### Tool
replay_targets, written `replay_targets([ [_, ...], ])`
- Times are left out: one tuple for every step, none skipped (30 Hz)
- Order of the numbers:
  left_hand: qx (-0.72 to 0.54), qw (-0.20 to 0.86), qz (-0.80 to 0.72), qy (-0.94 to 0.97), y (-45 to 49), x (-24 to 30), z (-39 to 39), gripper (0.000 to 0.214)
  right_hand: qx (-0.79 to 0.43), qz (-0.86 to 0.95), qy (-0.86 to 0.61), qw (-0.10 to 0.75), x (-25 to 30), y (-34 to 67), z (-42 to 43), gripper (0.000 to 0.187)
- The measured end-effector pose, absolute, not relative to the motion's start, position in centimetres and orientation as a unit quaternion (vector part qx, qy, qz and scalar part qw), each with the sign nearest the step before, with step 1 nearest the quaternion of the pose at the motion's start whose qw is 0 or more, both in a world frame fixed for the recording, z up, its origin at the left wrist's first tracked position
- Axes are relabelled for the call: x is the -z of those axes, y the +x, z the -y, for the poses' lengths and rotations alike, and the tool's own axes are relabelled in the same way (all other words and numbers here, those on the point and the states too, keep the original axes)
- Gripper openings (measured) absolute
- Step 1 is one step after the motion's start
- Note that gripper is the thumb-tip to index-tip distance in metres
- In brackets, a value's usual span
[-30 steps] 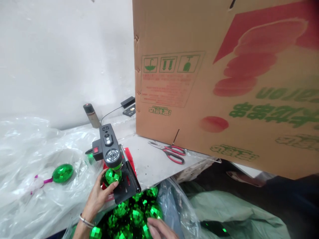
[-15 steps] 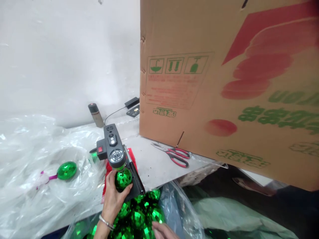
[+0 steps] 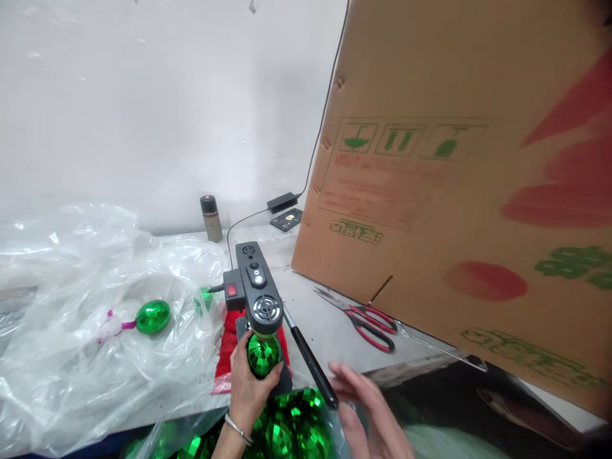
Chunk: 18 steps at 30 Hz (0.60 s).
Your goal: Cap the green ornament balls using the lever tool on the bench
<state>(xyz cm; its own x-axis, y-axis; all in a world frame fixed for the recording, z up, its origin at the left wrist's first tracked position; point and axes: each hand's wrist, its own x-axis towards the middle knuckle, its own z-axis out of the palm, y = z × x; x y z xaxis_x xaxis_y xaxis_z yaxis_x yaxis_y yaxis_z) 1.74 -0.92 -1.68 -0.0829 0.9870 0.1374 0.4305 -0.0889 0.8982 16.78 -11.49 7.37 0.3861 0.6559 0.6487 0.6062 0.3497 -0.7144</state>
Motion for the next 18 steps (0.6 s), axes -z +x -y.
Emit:
replay_targets([
  [-0.434,0.319,-0.594,0.598,1.8,1.7,0.9,0.078,-0.003,0.582,-0.549,0.6,-8.1,17.1,10.8,0.035],
  [-0.433,0.318,-0.593,0.599,1.8,1.7,0.9,0.077,0.013,0.607,-0.526,0.595,-8.7,17.3,10.1,0.041],
  [-0.432,0.317,-0.593,0.601,1.8,1.7,0.9,0.076,0.028,0.63,-0.506,0.588,-9.3,17.3,9.4,0.046],
  [-0.432,0.315,-0.592,0.603,1.9,1.7,0.9,0.075,0.044,0.646,-0.492,0.581,-9.8,17.2,8.8,0.05],
  [-0.433,0.312,-0.592,0.604,1.9,1.8,1.0,0.074,0.061,0.658,-0.483,0.575,-10.3,17.0,8.3,0.052],
  [-0.434,0.307,-0.592,0.606,1.9,1.8,1.0,0.074,0.077,0.665,-0.474,0.571,-10.8,16.8,7.9,0.053],
  [-0.435,0.303,-0.591,0.608,1.9,1.8,1.0,0.074,0.09,0.67,-0.465,0.571,-11.2,16.5,7.5,0.052],
  [-0.436,0.299,-0.59,0.611,2.0,1.8,1.0,0.073,0.098,0.674,-0.455,0.574,-11.6,16.2,7.1,0.05],
  [-0.436,0.295,-0.589,0.613,2.0,1.8,1.0,0.073,0.1,0.675,-0.445,0.58,-11.9,15.8,6.8,0.048],
  [-0.436,0.293,-0.588,0.614,2.0,1.8,1.0,0.072,0.093,0.677,-0.433,0.588,-12.2,15.5,6.5,0.043],
  [-0.437,0.292,-0.587,0.615,2.0,1.8,1.0,0.072,0.079,0.68,-0.423,0.594,-12.5,15.2,6.2,0.037],
  [-0.437,0.293,-0.586,0.616,2.0,1.8,1.0,0.072,0.062,0.682,-0.416,0.599,-12.6,15.0,5.9,0.028],
  [-0.438,0.294,-0.585,0.616,2.0,1.8,1.0,0.073,0.045,0.682,-0.41,0.604,-12.7,14.7,5.6,0.022],
  [-0.439,0.295,-0.584,0.615,2.0,1.8,1.0,0.074,0.032,0.679,-0.407,0.61,-12.6,14.4,5.3,0.019],
  [-0.44,0.296,-0.583,0.615,2.0,1.8,1.0,0.074,0.022,0.671,-0.407,0.619,-12.5,14.2,5.1,0.02],
  [-0.442,0.296,-0.582,0.615,2.0,1.8,1.1,0.073,0.016,0.66,-0.411,0.629,-12.2,14.0,5.0,0.023],
  [-0.445,0.295,-0.582,0.614,2.0,1.8,1.1,0.072,0.01,0.648,-0.416,0.639,-11.9,13.8,4.9,0.025],
  [-0.447,0.293,-0.582,0.613,2.0,1.8,1.1,0.07,0.007,0.636,-0.419,0.648,-11.6,13.6,4.9,0.026],
])
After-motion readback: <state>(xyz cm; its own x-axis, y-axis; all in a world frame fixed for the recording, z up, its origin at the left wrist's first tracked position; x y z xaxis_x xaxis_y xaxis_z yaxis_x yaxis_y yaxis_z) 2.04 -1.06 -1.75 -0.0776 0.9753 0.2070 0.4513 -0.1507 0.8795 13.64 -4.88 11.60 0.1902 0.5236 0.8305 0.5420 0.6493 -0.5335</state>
